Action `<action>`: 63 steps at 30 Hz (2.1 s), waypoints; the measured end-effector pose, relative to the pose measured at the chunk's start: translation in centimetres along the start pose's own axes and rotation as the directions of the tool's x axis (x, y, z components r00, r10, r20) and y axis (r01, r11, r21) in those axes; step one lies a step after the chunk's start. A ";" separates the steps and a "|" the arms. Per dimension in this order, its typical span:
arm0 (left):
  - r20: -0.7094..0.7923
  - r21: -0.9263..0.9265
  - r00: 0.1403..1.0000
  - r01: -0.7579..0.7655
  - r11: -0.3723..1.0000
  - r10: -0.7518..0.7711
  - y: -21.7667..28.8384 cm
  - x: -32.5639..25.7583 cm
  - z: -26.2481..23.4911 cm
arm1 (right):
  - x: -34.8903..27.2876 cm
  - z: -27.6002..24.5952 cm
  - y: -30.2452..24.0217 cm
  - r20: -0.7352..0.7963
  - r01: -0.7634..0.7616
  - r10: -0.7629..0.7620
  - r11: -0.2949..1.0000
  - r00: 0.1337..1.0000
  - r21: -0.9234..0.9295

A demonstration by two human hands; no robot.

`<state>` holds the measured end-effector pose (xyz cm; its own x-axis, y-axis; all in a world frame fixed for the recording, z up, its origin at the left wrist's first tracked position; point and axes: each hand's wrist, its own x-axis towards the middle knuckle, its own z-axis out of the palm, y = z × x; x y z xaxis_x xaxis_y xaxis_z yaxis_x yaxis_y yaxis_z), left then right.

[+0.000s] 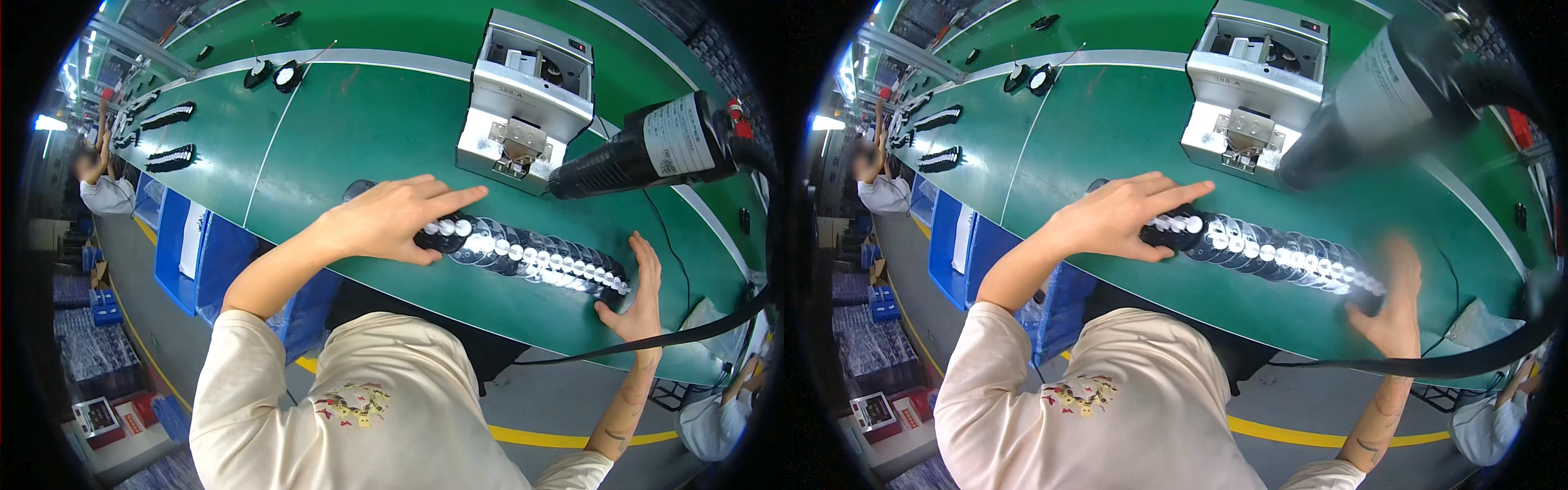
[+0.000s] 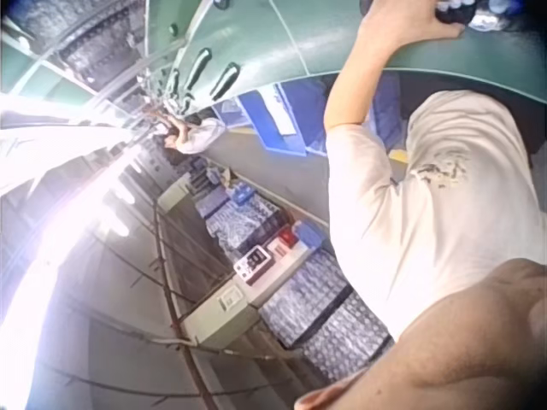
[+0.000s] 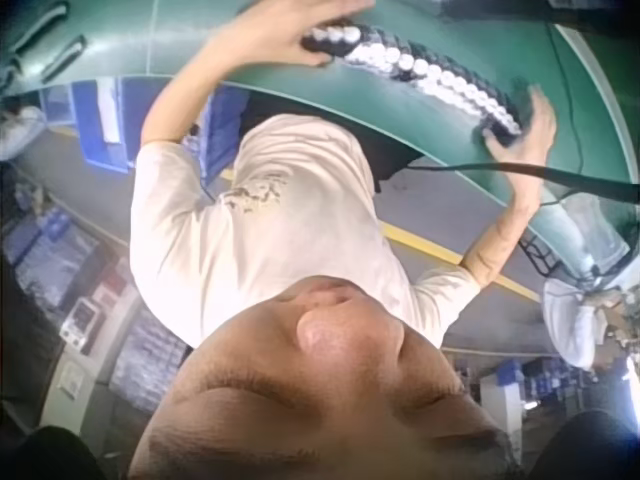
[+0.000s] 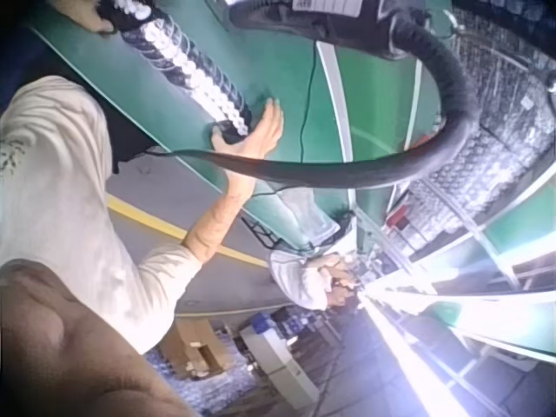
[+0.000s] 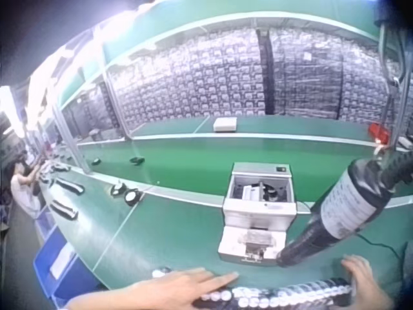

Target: Assembling long LED light fixtures on a factory line using an electric screwdriver to attach components.

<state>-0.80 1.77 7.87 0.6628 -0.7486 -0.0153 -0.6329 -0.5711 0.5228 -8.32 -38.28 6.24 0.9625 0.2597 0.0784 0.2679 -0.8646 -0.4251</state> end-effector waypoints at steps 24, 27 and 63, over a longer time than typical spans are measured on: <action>-0.049 0.064 0.995 0.086 0.994 -0.083 -1.7 -2.6 -1.0 | 0.9 -2.4 1.7 0.094 0.020 -0.018 1.000 0.995 -0.017; -0.054 0.090 0.998 0.024 0.996 -0.019 -1.4 -0.7 -0.4 | -0.3 -3.3 3.4 0.072 -0.067 0.070 0.997 0.995 -0.046; -0.306 0.316 0.714 0.700 0.640 -0.629 -32.3 10.9 -20.9 | 5.3 12.9 -25.9 0.024 0.439 -0.448 0.885 0.894 0.155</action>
<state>35.20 19.05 8.61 0.9943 -0.0719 -0.0788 -0.0677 -0.9962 0.0548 -10.67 -8.93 6.06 0.7391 0.6297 0.2391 0.6534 -0.5839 -0.4818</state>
